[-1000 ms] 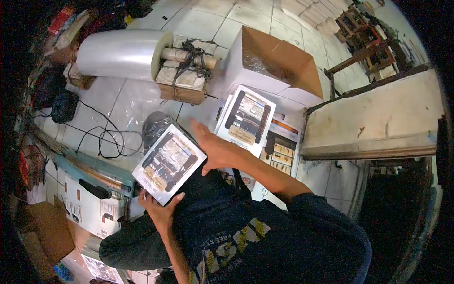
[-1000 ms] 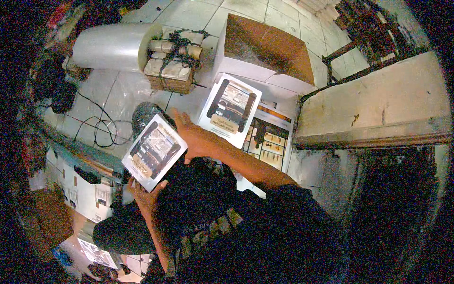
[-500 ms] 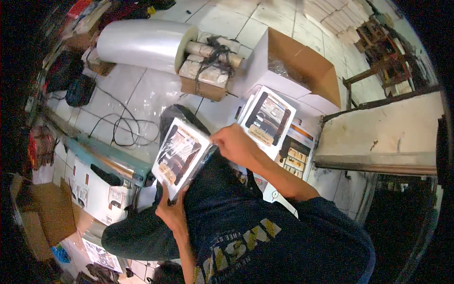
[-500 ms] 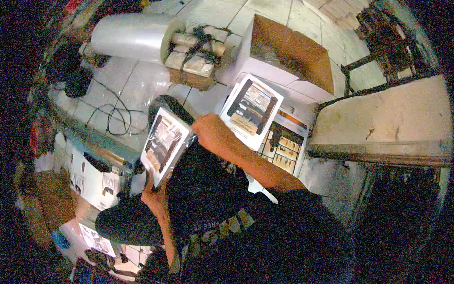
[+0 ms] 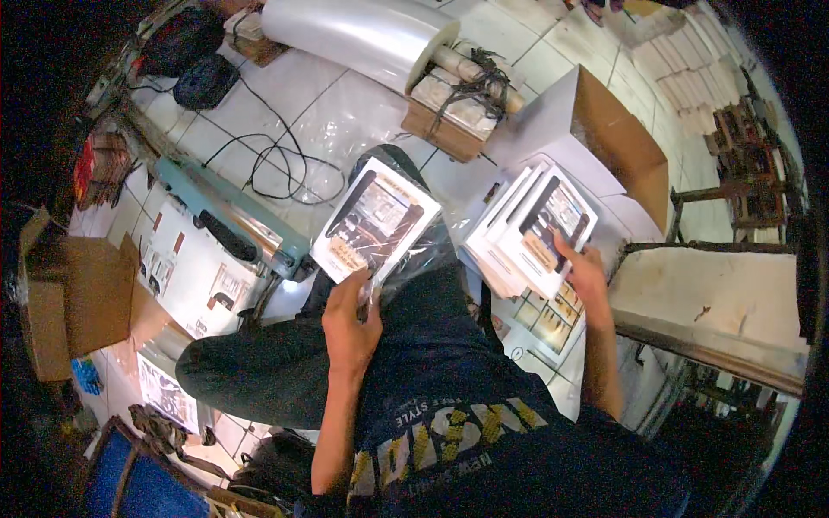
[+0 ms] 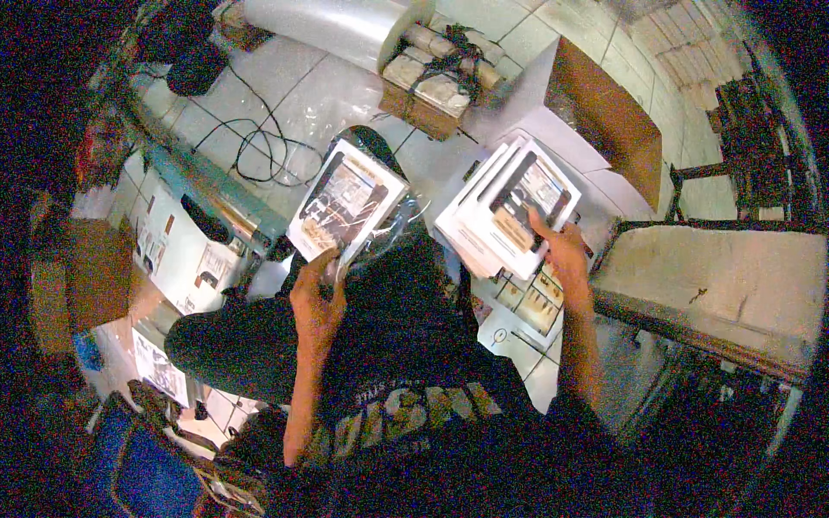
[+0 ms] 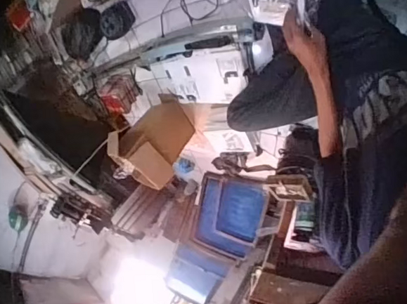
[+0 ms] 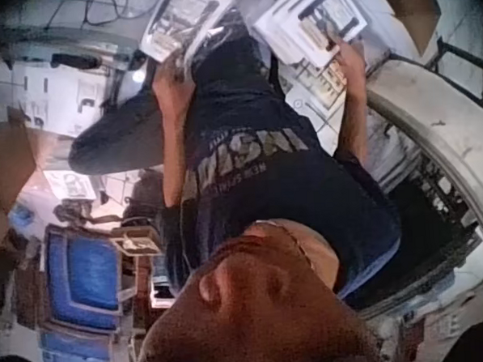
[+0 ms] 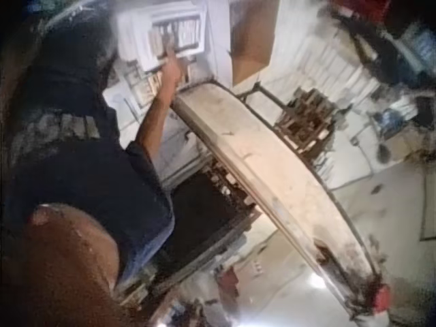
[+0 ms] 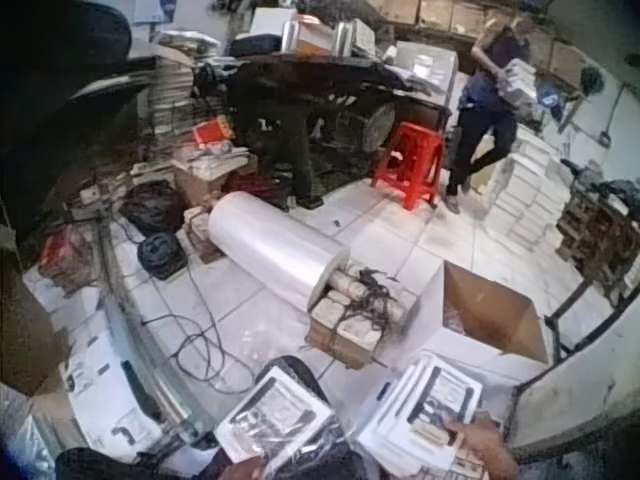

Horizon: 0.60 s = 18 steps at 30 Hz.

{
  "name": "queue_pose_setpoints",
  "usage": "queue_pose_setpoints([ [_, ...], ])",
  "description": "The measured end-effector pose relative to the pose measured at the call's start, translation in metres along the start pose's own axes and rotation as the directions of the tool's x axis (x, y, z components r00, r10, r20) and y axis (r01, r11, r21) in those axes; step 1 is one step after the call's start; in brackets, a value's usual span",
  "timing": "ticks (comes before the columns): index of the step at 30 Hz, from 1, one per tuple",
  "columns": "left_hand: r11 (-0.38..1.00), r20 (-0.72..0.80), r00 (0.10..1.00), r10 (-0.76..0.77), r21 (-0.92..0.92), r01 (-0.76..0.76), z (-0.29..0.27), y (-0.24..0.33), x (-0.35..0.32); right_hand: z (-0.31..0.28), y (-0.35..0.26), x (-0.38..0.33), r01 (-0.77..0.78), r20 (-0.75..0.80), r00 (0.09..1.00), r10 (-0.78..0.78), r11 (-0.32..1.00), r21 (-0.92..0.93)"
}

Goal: The person wraps books in plastic film by hand, places them in cardboard boxes, and uses a heat sealer to seal the plastic packaging.

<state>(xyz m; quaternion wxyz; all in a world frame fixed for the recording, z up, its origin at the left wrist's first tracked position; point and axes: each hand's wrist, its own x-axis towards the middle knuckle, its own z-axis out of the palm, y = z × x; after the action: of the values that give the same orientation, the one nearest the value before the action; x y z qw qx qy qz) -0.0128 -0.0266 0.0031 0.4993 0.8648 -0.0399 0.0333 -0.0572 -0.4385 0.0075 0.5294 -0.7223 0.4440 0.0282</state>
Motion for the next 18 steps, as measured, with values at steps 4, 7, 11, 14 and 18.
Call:
queue_pose_setpoints([
  [4,0.996,-0.146,0.988,0.06,0.07,-0.05,0.01,0.016,0.004,-0.014,-0.023,-0.031,0.247,-0.02,0.968,-0.251,0.961,-0.127],
  [7,0.995,-0.131,0.987,-0.095,-0.029,0.092,0.009,0.022,0.004,-0.012,-0.041,-0.061,0.344,0.013,0.938,-0.347,0.934,0.102],
  [11,0.983,-0.025,0.986,-0.165,-0.083,0.163,0.002,0.02,0.006,0.015,-0.051,-0.126,0.191,0.328,0.907,-0.266,0.951,0.243],
  [14,0.996,0.018,0.998,-0.059,-0.069,0.06,0.003,0.014,0.008,0.073,-0.063,-0.175,-0.134,0.543,0.836,-0.085,0.926,0.352],
  [18,0.998,0.05,0.999,0.006,-0.068,-0.003,-0.007,0.004,0.001,0.105,-0.035,-0.166,-0.08,0.72,0.692,-0.058,0.984,0.157],
])
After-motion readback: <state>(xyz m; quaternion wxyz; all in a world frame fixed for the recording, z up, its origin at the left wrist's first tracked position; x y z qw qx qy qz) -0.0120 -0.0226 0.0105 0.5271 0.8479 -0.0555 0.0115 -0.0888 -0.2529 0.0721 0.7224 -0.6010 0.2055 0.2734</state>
